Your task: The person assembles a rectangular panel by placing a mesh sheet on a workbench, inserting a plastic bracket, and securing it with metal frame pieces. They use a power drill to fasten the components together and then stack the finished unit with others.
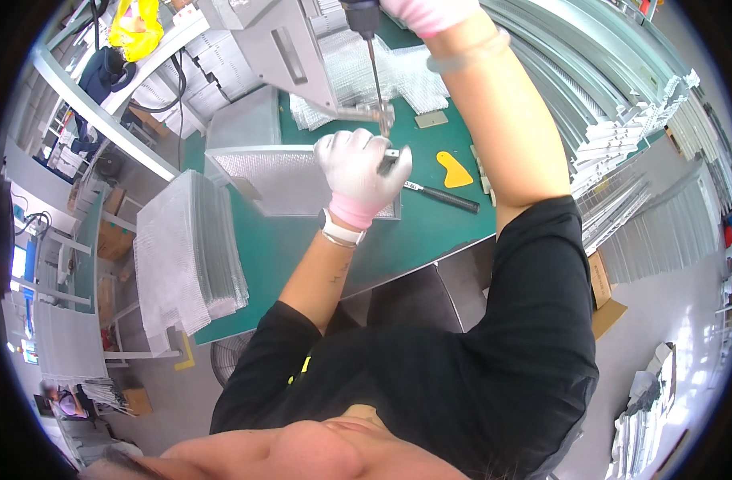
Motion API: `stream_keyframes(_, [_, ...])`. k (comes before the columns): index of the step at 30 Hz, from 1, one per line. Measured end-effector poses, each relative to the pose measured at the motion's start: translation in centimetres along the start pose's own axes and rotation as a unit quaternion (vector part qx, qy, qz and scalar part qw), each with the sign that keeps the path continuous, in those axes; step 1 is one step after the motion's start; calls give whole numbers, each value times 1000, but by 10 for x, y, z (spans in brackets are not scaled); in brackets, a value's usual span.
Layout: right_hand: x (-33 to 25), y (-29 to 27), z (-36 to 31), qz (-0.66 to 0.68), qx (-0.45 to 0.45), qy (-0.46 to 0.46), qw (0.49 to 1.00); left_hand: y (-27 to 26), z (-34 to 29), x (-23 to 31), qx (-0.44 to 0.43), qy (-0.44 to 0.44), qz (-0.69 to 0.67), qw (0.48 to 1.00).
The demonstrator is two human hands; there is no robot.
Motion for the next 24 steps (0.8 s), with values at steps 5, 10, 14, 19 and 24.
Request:
stream_keyframes(5, [-10, -3, -33, 31, 39, 0, 999, 5, 6, 6, 5, -7, -23, 1000])
stream_keyframes(10, [-2, -5, -30, 45, 40, 7, 998, 7, 9, 9, -45, -5, -2, 999])
stream_keyframes(14, [8, 1, -28, 84, 20, 62, 994, 4, 10, 8, -21, -8, -12, 1000])
stream_keyframes(19, [31, 8, -54, 143, -23, 106, 984, 10, 8, 8, -52, 9, 5, 999])
stream_keyframes(24, [41, 24, -61, 247, -79, 122, 958, 6, 2, 3, 38, 9, -107, 994])
Point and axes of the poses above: each hand's wrist, its own z-axis towards the middle knuckle, its own y-axis out of the palm, x = y × z, the point moved 8 cm from there along z, towards the middle knuckle, and after that the axes turned 15 degrees about z, right-handed, at the moved point
